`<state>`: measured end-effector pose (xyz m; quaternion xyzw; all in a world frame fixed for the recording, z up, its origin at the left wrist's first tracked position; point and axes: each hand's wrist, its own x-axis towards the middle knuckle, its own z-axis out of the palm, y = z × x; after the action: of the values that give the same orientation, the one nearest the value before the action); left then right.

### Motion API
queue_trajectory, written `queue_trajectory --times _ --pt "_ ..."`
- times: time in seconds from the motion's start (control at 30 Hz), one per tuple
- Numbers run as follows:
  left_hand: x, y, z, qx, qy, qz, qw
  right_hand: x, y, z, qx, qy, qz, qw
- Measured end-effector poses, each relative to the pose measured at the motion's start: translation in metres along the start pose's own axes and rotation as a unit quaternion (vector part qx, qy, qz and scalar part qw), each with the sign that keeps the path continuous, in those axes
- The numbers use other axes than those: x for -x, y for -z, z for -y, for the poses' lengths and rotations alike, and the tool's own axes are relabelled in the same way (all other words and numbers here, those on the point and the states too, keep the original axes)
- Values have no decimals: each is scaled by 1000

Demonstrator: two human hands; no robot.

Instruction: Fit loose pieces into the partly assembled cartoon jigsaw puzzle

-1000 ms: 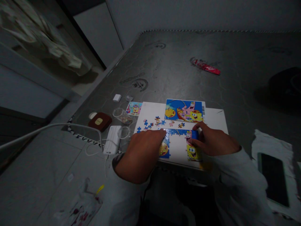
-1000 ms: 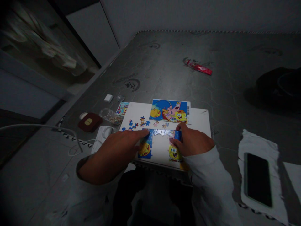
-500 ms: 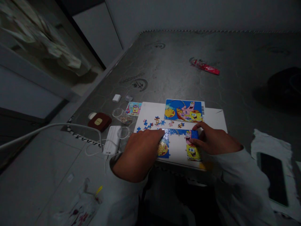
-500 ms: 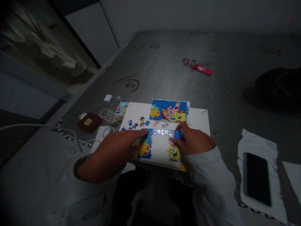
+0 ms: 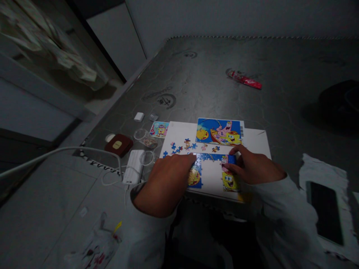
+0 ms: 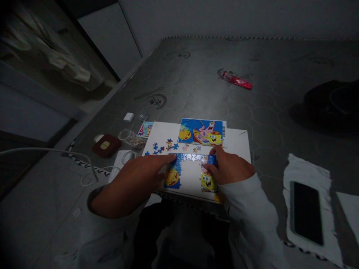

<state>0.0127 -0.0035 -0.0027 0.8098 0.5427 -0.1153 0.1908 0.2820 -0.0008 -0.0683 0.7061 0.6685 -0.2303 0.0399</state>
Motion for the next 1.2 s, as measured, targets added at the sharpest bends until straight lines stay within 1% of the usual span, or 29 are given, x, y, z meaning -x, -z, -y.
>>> queue_trajectory --times 0.13,0.27,0.4,0.53,0.6,0.77,0.87,1.03,1.2 --pt "1 0 0 6 -1 -2 1000 0 2 1 1 -4 12 1000" --pt "0 1 -3 -4 -1 7 1000 1 2 2 15 -7 11 1000" --pt "0 1 -5 0 -2 7 1000 0 0 0 8 0 15 1000" --pt "3 5 0 11 -4 -10 1000 -3 -1 -4 0 6 11 1000" --pt "4 9 4 2 18 -23 1000 -5 -2 -6 4 5 12 1000" --pt "6 20 17 -37 126 -63 989 -8 -5 -14 -5 21 11 1000" --pt "6 23 24 -46 167 -61 983 -10 -6 -16 -14 30 5 999" --pt "7 26 29 -5 191 -36 981 -10 -6 -13 -11 18 13 1000" --pt "5 22 34 27 180 -5 983 -10 -6 -7 -8 34 27 999"
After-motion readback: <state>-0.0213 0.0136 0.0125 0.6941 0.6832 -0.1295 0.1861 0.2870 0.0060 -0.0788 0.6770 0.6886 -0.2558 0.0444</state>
